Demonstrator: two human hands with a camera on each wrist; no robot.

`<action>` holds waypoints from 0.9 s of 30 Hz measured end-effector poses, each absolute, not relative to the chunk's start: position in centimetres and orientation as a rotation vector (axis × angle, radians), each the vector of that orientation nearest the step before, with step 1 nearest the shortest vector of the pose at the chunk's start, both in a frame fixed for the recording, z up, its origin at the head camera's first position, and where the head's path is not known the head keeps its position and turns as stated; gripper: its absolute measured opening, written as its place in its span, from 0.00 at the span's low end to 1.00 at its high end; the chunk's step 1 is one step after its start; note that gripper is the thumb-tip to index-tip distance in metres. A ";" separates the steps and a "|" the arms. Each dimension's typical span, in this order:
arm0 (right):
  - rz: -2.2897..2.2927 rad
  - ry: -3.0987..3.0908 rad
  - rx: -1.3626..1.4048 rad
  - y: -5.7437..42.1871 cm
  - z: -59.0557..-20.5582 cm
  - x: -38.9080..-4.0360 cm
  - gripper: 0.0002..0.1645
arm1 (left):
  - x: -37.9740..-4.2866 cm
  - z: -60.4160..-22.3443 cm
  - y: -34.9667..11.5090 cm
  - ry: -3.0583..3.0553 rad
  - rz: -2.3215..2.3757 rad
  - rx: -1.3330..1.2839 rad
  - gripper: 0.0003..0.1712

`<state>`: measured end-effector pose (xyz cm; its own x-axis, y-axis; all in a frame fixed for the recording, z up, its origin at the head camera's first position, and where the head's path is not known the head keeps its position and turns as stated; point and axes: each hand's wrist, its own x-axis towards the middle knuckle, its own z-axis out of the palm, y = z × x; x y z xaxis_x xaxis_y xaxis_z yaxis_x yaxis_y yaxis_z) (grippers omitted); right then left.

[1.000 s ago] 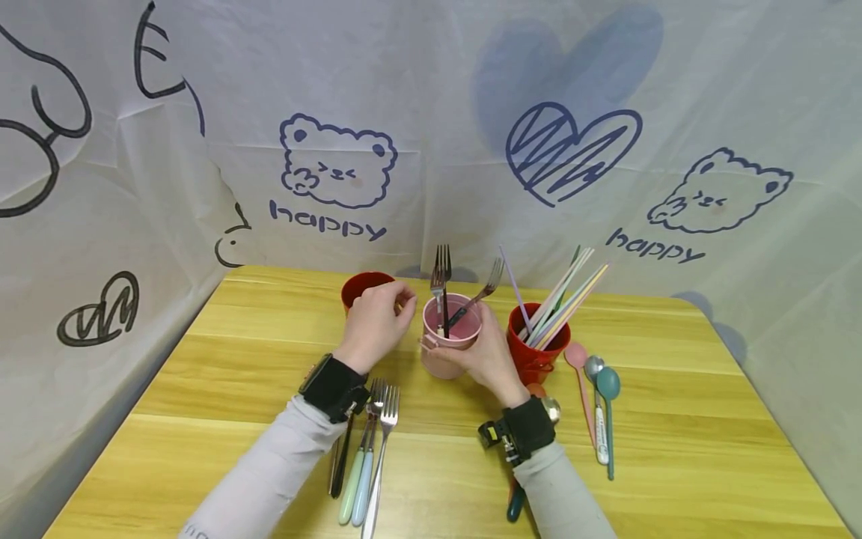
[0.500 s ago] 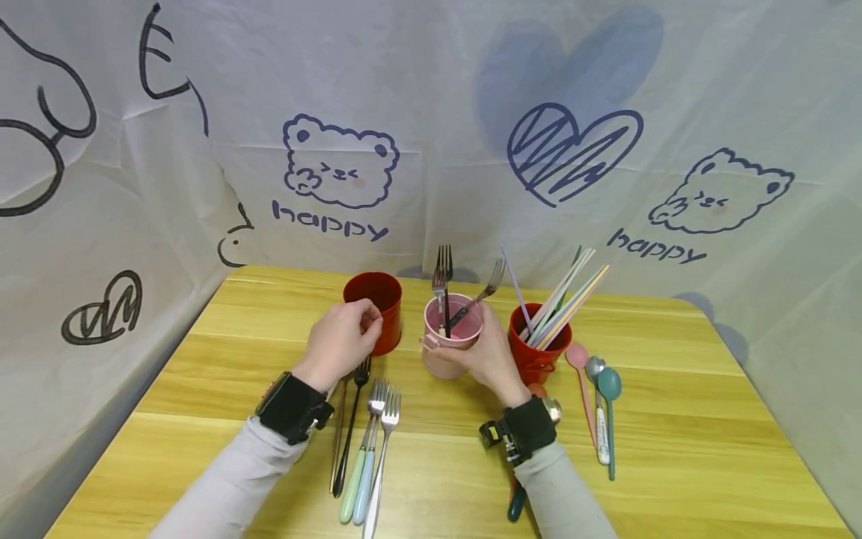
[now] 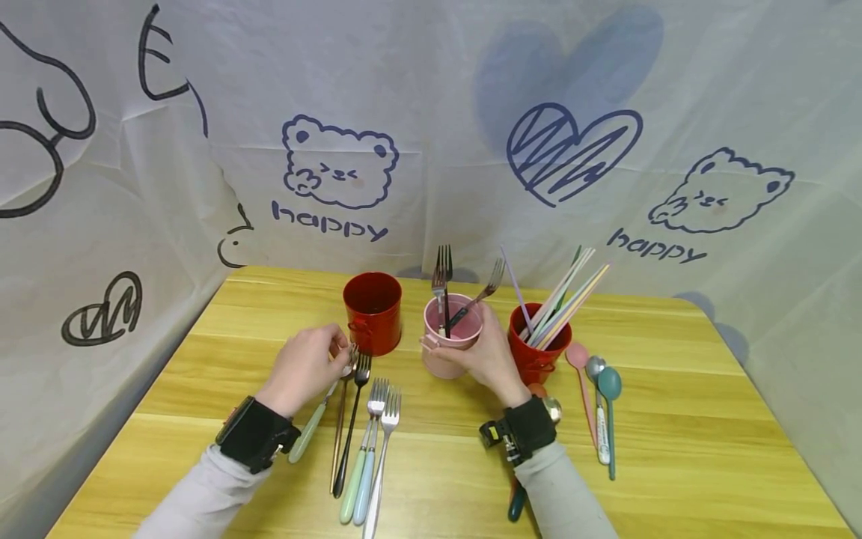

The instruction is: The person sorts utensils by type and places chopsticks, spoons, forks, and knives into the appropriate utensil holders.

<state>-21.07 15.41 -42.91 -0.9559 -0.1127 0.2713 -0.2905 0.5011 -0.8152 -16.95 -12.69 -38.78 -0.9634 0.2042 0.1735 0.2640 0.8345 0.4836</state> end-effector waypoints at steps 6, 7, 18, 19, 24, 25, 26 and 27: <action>1.429 -2.573 0.334 15.4 -42.9 -21.0 0.56 | -16.3 -39.3 -13.4 -3.027 -0.748 -0.360 0.05; 1.430 -2.573 0.335 15.4 -42.9 -21.0 0.56 | -16.2 -39.4 -13.4 -3.048 -0.739 -0.359 0.06; 1.409 -2.572 0.332 15.4 -42.8 -21.0 0.56 | -14.8 -40.7 -14.0 -3.194 -0.727 -0.324 0.11; 1.409 -2.571 0.333 15.4 -42.9 -21.0 0.56 | -14.7 -40.9 -14.0 -3.206 -0.728 -0.317 0.12; 1.408 -2.566 0.342 15.4 -43.0 -21.1 0.56 | -14.4 -41.4 -14.1 -3.250 -0.708 -0.295 0.11; 1.410 -2.565 0.343 15.4 -43.0 -21.1 0.55 | -14.4 -41.5 -14.1 -3.255 -0.704 -0.290 0.11; 1.411 -2.565 0.342 15.4 -42.9 -21.0 0.55 | -14.4 -41.6 -14.1 -3.259 -0.699 -0.286 0.11; 1.411 -2.564 0.342 15.4 -42.9 -21.0 0.55 | -14.4 -41.7 -14.1 -3.260 -0.687 -0.283 0.11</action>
